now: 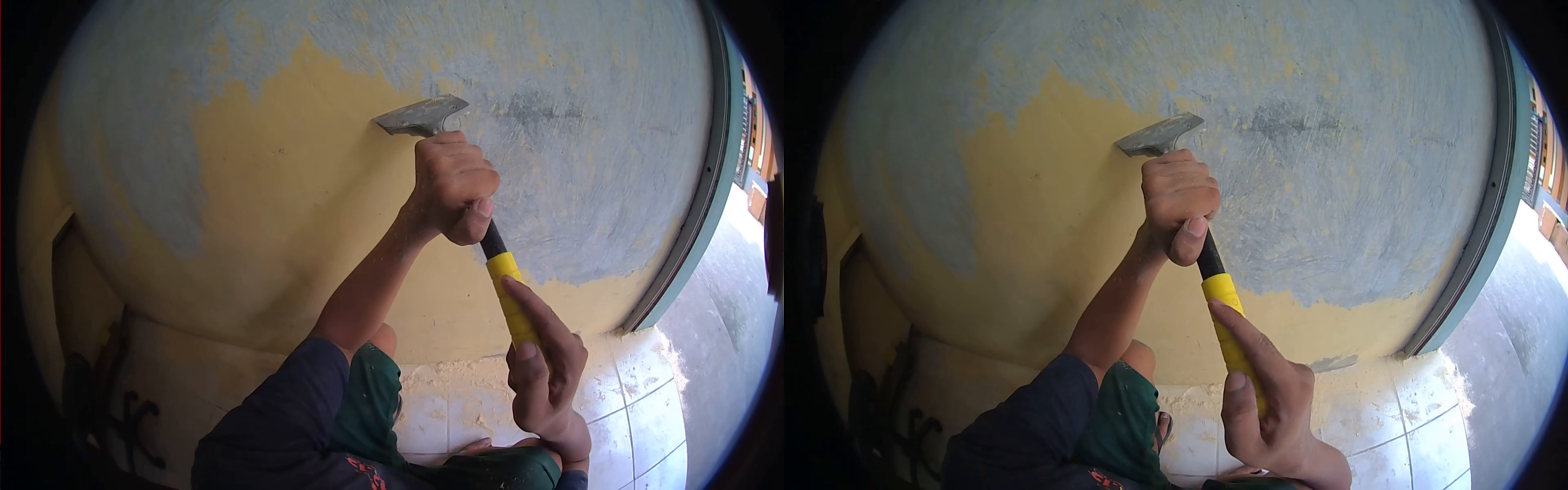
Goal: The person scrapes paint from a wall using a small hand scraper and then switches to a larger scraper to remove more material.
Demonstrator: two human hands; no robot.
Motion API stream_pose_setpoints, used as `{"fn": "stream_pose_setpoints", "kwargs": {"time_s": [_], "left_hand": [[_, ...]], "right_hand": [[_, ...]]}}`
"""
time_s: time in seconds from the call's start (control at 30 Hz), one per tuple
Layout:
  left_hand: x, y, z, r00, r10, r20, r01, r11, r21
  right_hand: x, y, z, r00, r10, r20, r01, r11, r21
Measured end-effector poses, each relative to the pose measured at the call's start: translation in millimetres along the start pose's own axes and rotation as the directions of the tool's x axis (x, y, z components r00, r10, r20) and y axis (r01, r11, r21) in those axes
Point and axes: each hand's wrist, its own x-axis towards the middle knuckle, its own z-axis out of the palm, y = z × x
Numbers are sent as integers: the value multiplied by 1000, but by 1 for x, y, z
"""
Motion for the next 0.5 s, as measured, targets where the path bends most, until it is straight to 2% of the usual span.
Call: {"fn": "stream_pose_setpoints", "kwargs": {"time_s": [0.13, 0.2, 0.23, 0.3, 0.33, 0.4, 0.47, 0.5], "left_hand": [[0, -4, 1, 999, 34, 11, -34, 999, 34], [2, -4, 1, 1000, 24, 9, -24, 1000, 17], [1, -2, 1, 1000, 7, 8, -7, 1000, 4], [4, -8, -1, 1000, 25, 17, -26, 999, 44], [6, -12, -2, 998, 60, 20, -61, 994, 90], [5, -7, 0, 999, 47, 4, -47, 997, 60], [4, -4, 4, 1000, 22, -2, -21, 1000, 19], [3, -3, 3, 1000, 7, 8, -7, 1000, 2]], "right_hand": [[4, 14, -3, 998, -62, 6, 61, 997, 42], [1, 3, -7, 996, 66, 56, -66, 998, 7], [3, 5, -9, 996, 73, 56, -74, 997, 9], [11, 10, -14, 994, 7, 106, -5, 1000, -16], [12, 14, -15, 989, 108, 100, -109, 994, 5], [7, 7, -12, 994, 80, 74, -81, 997, 4], [0, 2, -1, 1000, 4, -17, -3, 1000, 25], [0, 5, -1, 1000, 17, -14, -16, 999, 30]]}}
